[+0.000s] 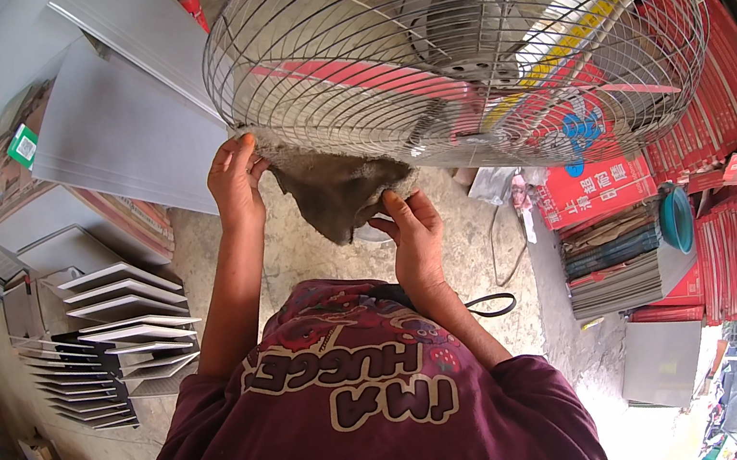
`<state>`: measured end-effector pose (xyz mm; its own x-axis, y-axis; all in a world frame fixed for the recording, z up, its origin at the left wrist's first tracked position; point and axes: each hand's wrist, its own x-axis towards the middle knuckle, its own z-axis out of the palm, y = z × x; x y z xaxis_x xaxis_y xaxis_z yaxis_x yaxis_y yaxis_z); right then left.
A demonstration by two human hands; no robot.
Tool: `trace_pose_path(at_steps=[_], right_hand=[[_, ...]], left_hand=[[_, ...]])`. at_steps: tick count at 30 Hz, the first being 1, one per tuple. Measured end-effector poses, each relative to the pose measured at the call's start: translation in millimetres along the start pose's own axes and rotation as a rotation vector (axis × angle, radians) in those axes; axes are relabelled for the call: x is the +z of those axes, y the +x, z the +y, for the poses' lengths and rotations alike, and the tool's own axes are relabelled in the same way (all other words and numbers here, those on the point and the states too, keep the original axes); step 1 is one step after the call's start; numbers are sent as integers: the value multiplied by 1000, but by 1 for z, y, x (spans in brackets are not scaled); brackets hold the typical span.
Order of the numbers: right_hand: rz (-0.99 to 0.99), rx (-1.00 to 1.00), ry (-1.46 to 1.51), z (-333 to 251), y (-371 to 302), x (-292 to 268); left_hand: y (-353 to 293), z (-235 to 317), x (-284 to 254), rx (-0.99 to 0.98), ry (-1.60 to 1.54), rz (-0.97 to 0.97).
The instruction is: The person wipes the metal grill of a standing electric fan with a cloth.
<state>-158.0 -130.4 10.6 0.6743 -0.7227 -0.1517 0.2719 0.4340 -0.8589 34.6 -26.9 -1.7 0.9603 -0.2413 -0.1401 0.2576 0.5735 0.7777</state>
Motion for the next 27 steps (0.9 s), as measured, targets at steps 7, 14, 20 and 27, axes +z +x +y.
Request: trace_pose_path(at_steps=[7, 14, 20, 27], right_hand=[[-5, -9, 16, 0, -2, 1], [-34, -21, 25, -6, -8, 8], [-23, -38, 19, -4, -10, 6], [-40, -23, 1, -5, -11, 6]], left_hand=[[-36, 62, 49, 202, -127, -207], [-43, 73, 78, 348, -102, -311], [-31, 58, 57, 283, -83, -219], [-13, 33, 24, 160, -38, -67]])
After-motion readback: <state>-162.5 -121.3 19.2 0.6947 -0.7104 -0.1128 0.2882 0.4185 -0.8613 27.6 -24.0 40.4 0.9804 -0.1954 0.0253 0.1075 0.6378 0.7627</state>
